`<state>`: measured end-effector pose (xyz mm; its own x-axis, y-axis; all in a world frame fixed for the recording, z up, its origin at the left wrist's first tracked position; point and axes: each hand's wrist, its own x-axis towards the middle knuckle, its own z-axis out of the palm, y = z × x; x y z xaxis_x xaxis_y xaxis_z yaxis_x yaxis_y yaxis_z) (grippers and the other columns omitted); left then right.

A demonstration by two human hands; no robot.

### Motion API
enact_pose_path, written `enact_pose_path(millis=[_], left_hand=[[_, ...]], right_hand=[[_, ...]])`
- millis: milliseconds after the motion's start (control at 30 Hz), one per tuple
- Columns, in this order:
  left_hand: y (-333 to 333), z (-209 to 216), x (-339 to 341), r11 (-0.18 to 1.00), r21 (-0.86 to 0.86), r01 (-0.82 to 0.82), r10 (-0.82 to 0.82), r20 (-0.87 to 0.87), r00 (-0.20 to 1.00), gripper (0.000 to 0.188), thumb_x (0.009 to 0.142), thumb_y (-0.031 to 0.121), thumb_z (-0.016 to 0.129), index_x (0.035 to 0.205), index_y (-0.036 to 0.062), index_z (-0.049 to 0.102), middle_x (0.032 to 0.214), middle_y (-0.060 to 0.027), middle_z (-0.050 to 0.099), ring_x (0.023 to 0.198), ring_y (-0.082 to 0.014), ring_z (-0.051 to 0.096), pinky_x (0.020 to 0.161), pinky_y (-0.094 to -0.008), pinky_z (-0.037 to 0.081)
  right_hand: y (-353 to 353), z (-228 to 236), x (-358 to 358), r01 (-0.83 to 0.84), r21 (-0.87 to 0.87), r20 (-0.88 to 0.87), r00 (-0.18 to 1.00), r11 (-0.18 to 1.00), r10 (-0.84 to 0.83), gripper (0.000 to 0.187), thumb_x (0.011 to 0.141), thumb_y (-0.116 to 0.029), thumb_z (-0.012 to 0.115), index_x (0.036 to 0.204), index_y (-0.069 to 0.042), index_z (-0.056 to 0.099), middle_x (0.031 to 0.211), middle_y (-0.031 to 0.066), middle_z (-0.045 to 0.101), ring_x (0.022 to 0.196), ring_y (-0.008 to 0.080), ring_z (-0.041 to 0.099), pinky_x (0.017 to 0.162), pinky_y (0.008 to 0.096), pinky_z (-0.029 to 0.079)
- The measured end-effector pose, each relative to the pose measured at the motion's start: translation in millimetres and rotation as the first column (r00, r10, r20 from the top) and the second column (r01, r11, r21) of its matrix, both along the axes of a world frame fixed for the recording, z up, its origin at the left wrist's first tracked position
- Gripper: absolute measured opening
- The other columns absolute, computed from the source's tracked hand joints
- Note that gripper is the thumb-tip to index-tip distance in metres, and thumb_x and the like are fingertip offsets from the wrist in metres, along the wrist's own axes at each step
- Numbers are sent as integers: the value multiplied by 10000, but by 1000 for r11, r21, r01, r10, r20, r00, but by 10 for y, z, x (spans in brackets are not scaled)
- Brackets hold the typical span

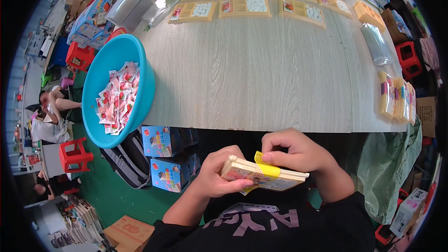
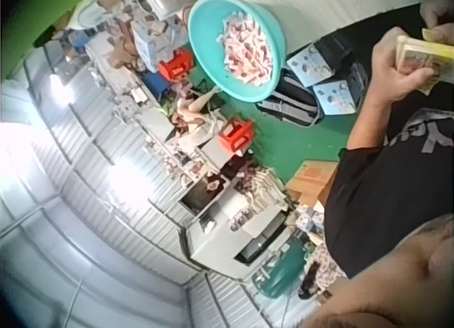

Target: Packaging marshmallow trays with decorative paper labels.

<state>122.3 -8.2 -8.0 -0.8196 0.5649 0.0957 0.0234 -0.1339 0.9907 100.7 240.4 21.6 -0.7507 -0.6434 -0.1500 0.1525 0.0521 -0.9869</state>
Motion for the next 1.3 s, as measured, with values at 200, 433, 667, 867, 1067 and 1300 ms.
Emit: enact_pose_path(millis=[200, 433, 667, 867, 1067, 1300], left_hand=[[11, -32, 4, 999, 44, -9, 15, -145, 989, 313, 705, 27, 867, 890, 8, 616, 850, -87, 586, 718, -171, 614, 662, -316, 528], [28, -28, -3, 1000, 24, -2, 5, -149, 989, 311, 705, 35, 867, 882, 25, 612, 881, -90, 597, 711, -191, 618, 655, -315, 529], [133, 20, -40, 992, 41, -118, 125, -271, 954, 299, 693, 106, 859, 904, 41, 656, 880, -78, 658, 855, -210, 603, 734, -315, 464], [76, -18, -17, 995, 7, -99, 97, -243, 965, 319, 676, 78, 847, 952, 41, 692, 898, -69, 689, 848, -213, 576, 762, -320, 447], [90, -75, 53, 994, 44, -100, 105, -144, 984, 347, 716, 76, 840, 1004, 29, 651, 919, -84, 628, 851, -206, 559, 745, -311, 432], [167, -113, 153, 956, 226, -186, 167, 102, 981, 598, 785, 64, 810, 1282, 0, 484, 993, -91, 588, 922, -158, 570, 788, -286, 475]], right_hand=[[-125, -199, 26, -160, -243, 131, 972, 957, 196, 289, 1005, -220, 599, 812, -8, 564, 716, -6, 542, 664, 67, 464, 588, 257, 377], [-149, -239, 21, -212, -351, 150, 949, 912, 279, 299, 1008, -222, 596, 793, -20, 549, 705, -22, 528, 649, 58, 441, 569, 255, 358], [-154, -391, 57, -217, -372, 215, 926, 902, 311, 245, 1000, -194, 595, 846, -3, 589, 826, 6, 570, 753, 65, 492, 648, 251, 417], [-166, -364, 65, -236, -390, 306, 878, 890, 367, 185, 995, -170, 580, 912, -6, 599, 894, 0, 593, 815, 65, 522, 711, 240, 445], [-169, -493, 114, -161, -415, 333, 889, 895, 314, 134, 983, -176, 587, 990, -43, 571, 918, -11, 607, 839, 53, 542, 727, 232, 455], [-198, -585, 228, -84, -500, 377, 875, 862, 304, 205, 976, -229, 634, 1020, -44, 558, 972, -8, 619, 887, 58, 560, 764, 240, 469]])
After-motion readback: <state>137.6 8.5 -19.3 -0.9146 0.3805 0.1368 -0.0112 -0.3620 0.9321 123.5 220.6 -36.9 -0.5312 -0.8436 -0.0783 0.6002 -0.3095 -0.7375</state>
